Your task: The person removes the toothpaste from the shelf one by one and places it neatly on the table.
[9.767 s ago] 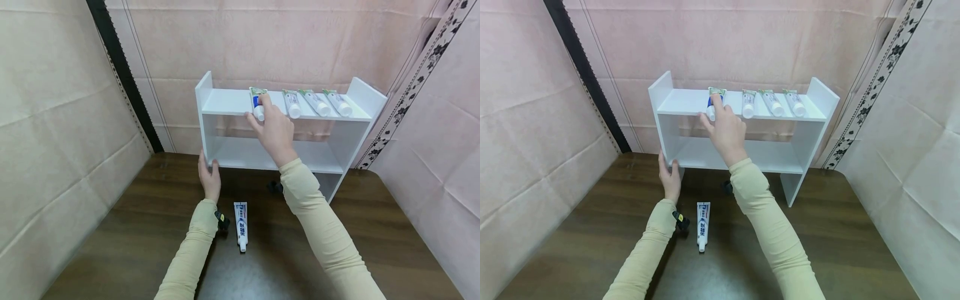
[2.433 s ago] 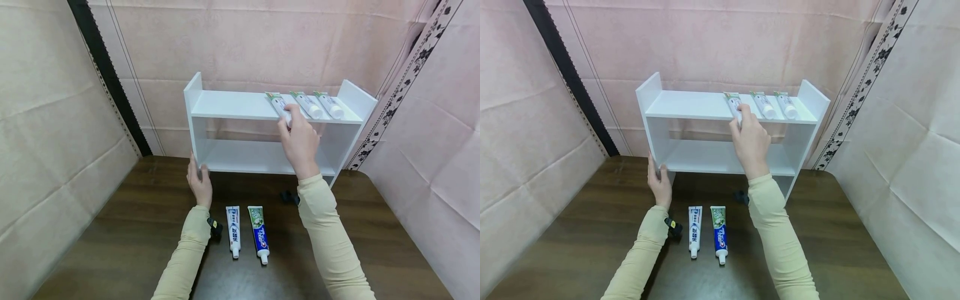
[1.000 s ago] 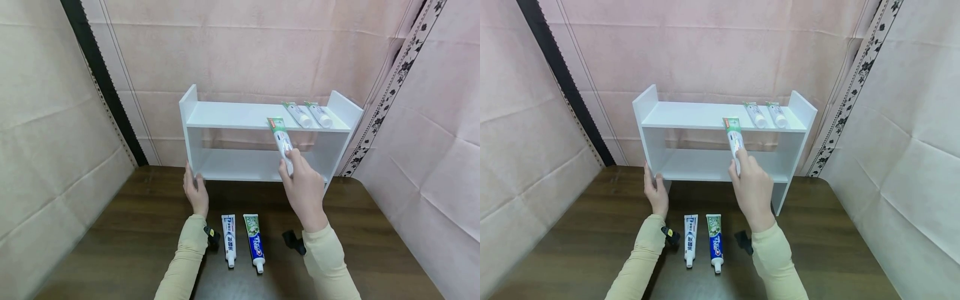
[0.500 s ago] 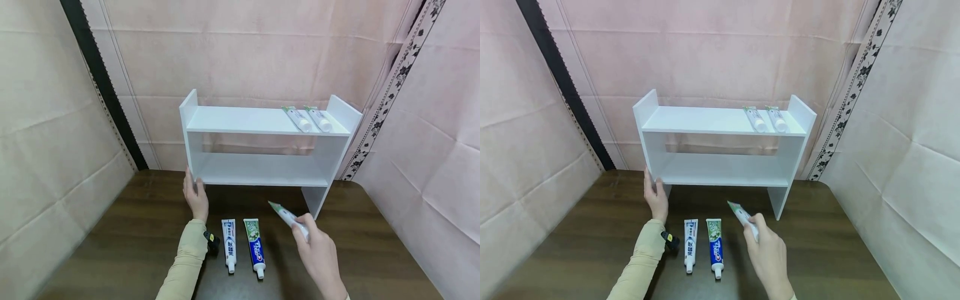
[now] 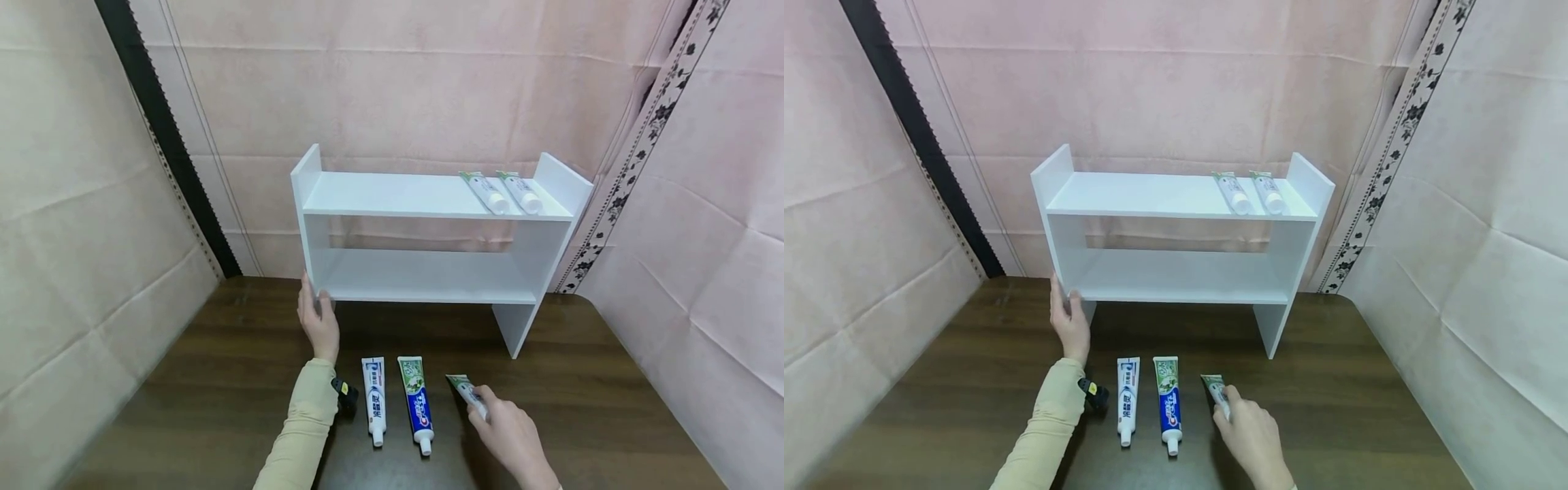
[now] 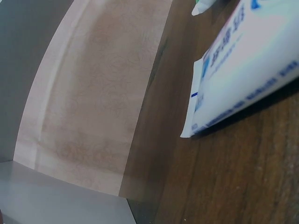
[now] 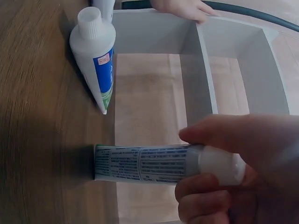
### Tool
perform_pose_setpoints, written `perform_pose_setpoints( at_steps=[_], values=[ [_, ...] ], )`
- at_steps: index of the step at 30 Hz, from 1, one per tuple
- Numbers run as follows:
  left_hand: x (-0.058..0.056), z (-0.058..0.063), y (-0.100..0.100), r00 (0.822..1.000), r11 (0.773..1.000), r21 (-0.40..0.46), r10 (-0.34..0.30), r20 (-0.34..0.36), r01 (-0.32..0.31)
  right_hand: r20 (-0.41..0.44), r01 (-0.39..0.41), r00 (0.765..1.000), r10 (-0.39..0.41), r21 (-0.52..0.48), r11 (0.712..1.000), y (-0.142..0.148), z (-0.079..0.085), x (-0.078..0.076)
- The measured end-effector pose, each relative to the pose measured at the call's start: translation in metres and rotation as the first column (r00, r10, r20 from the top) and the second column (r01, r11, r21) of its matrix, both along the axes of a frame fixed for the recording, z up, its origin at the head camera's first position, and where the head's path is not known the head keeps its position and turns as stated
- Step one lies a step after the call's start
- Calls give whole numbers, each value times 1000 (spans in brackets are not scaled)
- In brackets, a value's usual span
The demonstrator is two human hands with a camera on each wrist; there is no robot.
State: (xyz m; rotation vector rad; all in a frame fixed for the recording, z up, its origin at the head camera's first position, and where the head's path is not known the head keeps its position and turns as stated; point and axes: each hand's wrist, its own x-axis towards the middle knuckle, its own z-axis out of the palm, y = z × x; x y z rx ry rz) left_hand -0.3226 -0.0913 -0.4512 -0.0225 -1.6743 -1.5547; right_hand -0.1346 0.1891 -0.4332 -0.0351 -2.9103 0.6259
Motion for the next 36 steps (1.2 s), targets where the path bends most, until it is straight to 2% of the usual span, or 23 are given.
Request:
perform_pose_setpoints(
  at_steps=[9,16,21,29,32,36],
  values=[
    [-2,-1,0,1000,1000,-8,11,-14,-11,49,-55,997,55,12,998,-2,-9,-6],
    [-1,1,0,1000,1000,4,21,-2,-21,156,-98,983,93,25,995,-3,-16,-8],
    [0,1,1,1000,1000,8,30,10,-30,166,-127,979,118,48,991,-1,-19,-8],
    [0,2,4,999,999,2,42,0,-42,316,-164,937,150,19,986,2,-23,-8],
    [-1,3,4,999,999,7,49,-22,-49,325,-180,931,167,10,984,3,-24,-8],
    [-1,3,3,998,999,12,52,-18,-52,321,-197,929,184,7,980,3,-25,-8]
  ],
)
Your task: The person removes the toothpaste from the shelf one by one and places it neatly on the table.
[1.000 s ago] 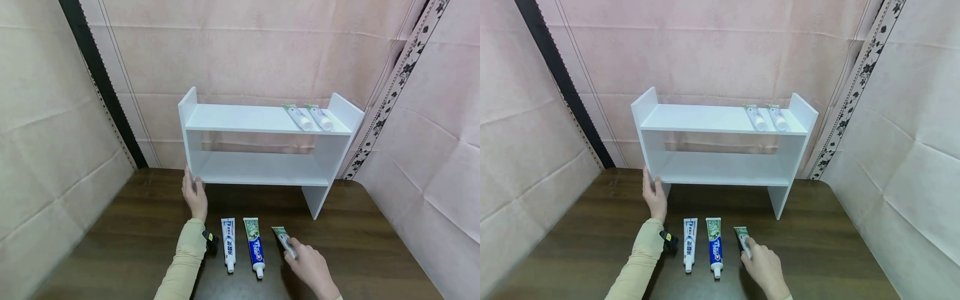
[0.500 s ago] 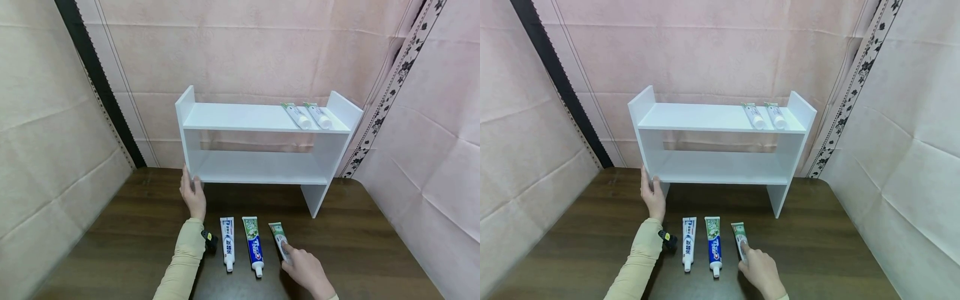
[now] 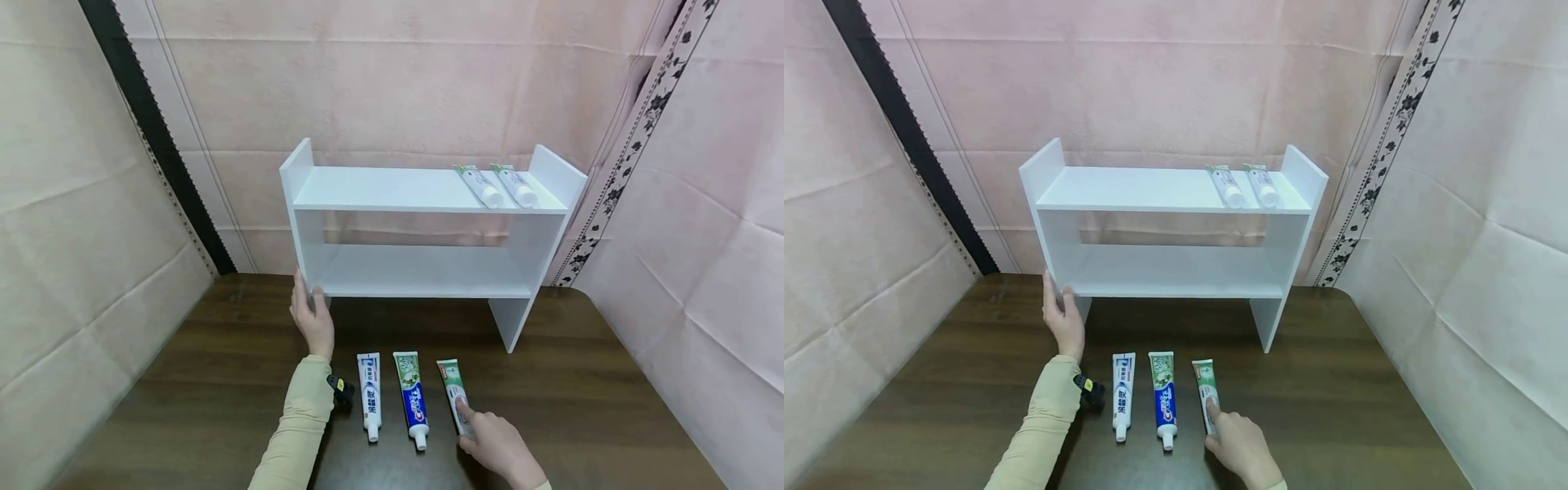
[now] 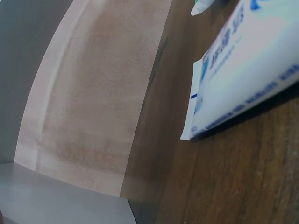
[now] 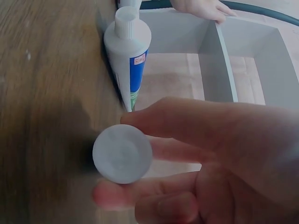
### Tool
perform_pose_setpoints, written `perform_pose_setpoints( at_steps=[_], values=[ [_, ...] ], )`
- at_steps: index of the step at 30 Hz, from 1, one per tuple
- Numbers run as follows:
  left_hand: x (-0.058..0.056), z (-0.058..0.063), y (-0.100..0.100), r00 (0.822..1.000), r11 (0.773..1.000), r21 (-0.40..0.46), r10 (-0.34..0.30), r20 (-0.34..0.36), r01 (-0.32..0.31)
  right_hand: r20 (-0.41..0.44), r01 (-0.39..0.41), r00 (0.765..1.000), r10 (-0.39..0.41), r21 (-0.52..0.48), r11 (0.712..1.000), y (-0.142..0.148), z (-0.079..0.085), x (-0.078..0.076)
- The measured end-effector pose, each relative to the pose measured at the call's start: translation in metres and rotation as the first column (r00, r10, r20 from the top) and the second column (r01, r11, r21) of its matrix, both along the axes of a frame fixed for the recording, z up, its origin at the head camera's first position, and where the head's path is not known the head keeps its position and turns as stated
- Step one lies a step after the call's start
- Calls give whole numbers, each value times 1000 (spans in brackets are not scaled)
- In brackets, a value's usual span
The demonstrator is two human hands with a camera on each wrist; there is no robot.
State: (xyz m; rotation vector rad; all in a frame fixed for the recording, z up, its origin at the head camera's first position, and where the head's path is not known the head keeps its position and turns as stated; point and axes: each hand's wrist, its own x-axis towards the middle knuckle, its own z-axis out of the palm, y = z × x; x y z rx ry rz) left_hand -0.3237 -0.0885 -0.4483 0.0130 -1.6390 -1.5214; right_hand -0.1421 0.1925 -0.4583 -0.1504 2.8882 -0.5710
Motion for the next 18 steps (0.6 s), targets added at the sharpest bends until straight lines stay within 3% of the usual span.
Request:
perform_pose_setpoints(
  at_steps=[9,13,16,18],
  values=[
    [-1,1,-1,1000,1000,-19,17,-3,-17,21,-17,1000,17,-10,1000,0,2,-2],
    [-3,1,-2,999,999,-20,31,-19,-31,-113,-119,986,122,27,993,4,16,-7],
    [-3,1,-1,999,999,-12,32,-22,-33,-260,-156,951,165,53,986,10,40,-14],
    [-2,0,0,999,999,-8,32,-18,-32,-358,-144,923,142,22,989,13,64,-21]
  ],
)
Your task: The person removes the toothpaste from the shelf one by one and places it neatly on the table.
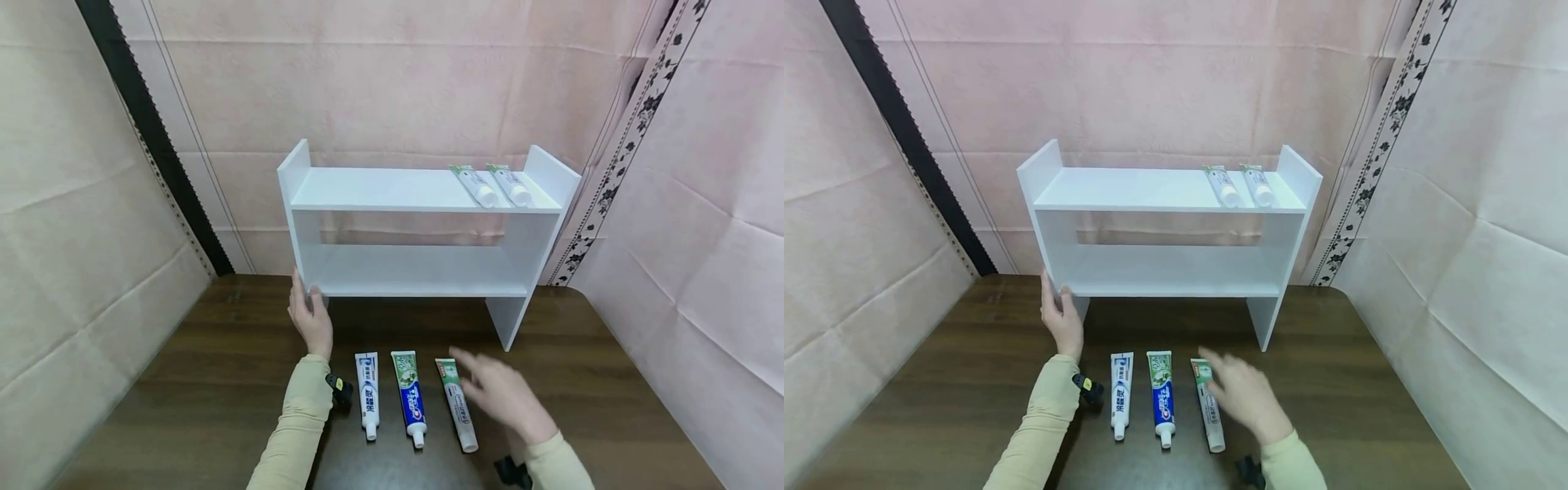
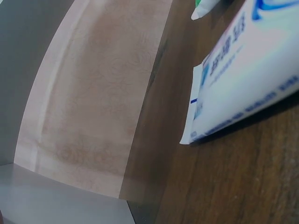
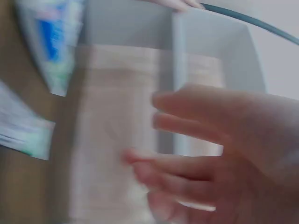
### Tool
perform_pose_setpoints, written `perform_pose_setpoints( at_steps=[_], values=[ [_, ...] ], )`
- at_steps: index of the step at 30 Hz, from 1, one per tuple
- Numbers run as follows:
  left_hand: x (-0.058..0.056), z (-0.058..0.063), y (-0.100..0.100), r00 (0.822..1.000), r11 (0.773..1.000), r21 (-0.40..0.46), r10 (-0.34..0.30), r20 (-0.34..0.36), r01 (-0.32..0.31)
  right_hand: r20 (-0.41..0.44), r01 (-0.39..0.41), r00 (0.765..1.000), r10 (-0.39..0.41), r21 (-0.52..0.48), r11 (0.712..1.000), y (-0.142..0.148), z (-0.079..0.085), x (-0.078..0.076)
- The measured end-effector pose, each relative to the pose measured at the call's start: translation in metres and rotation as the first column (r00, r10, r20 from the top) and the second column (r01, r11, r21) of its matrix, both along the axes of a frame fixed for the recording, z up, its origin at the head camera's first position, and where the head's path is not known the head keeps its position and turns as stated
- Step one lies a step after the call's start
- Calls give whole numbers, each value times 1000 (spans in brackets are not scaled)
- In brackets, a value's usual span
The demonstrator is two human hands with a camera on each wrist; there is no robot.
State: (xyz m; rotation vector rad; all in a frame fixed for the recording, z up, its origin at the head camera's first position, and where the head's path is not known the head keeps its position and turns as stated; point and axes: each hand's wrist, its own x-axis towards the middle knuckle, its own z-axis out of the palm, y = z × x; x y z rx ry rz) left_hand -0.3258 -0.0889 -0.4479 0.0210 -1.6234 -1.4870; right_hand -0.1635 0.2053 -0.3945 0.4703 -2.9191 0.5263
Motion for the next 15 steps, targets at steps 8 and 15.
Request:
perform_pose_setpoints(
  at_steps=[8,15],
  values=[
    [1,-1,-1,1000,1000,14,9,29,-9,-432,33,891,-140,-247,969,10,99,-32],
    [3,-1,-1,999,1000,6,-11,38,11,-470,65,856,-216,-317,946,11,142,-69]
  ],
)
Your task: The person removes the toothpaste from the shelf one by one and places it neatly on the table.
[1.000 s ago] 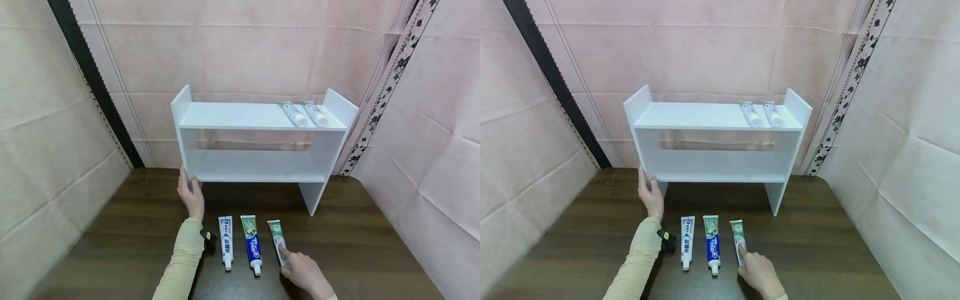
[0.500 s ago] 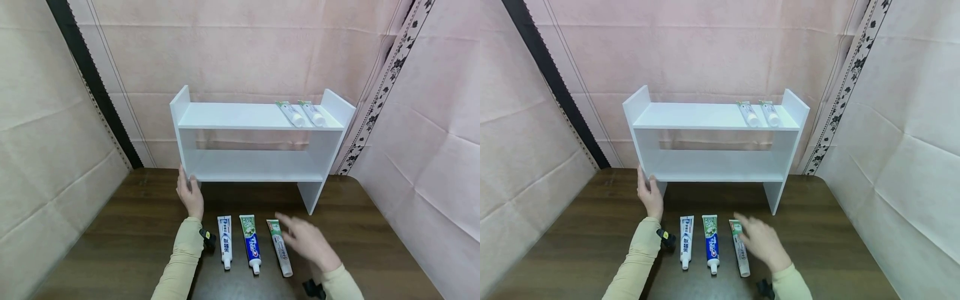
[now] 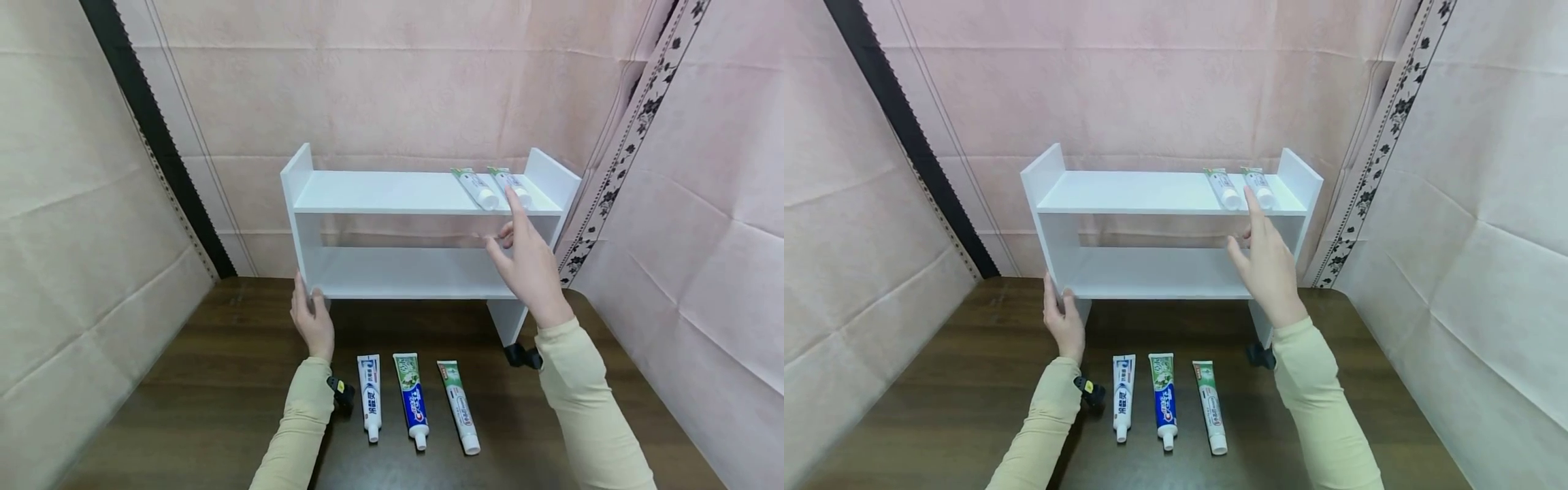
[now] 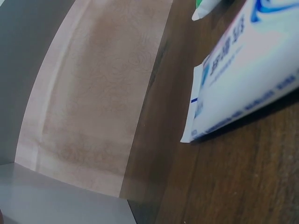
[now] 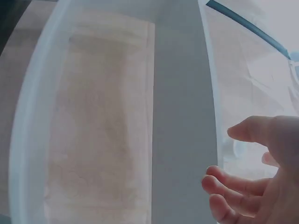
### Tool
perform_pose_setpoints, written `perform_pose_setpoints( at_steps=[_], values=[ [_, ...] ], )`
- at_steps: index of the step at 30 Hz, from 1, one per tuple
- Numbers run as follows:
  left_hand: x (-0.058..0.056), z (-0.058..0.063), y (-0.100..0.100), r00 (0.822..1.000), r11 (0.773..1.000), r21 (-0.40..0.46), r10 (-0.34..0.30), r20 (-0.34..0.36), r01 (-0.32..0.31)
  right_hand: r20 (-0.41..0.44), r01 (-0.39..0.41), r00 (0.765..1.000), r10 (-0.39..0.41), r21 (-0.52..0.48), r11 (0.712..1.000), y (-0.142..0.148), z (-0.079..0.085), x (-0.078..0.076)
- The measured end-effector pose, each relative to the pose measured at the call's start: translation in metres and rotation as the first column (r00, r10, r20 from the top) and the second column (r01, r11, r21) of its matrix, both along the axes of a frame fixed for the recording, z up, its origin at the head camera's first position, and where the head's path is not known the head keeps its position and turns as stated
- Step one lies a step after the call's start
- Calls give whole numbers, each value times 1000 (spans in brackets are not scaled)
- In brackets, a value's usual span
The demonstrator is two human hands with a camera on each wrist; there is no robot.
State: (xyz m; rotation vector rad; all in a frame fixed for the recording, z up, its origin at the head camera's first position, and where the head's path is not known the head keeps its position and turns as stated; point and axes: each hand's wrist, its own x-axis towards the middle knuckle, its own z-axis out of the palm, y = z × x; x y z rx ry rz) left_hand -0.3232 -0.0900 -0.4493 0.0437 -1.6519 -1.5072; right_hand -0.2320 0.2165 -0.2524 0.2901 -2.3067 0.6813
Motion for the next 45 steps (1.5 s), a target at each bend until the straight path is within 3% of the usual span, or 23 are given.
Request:
perform_pose_setpoints(
  at_steps=[7,12,19,24,32,45],
  values=[
    [6,-4,-3,999,999,16,-29,27,29,130,-37,991,32,34,999,0,16,-22],
    [6,-4,-5,999,999,1,-34,13,34,139,-18,990,19,-8,1000,1,20,-24],
    [4,1,-7,999,998,21,-51,19,51,33,55,998,-52,-123,991,-7,21,-26],
    [4,2,-3,996,996,42,-75,39,74,-51,85,995,-91,-108,990,-6,21,-27],
    [29,25,4,996,995,54,-90,27,89,-121,46,991,-58,-103,994,-5,12,-23],
    [26,26,4,994,993,46,-109,17,108,-220,-13,975,-34,-209,978,-1,-8,-12]
  ],
)
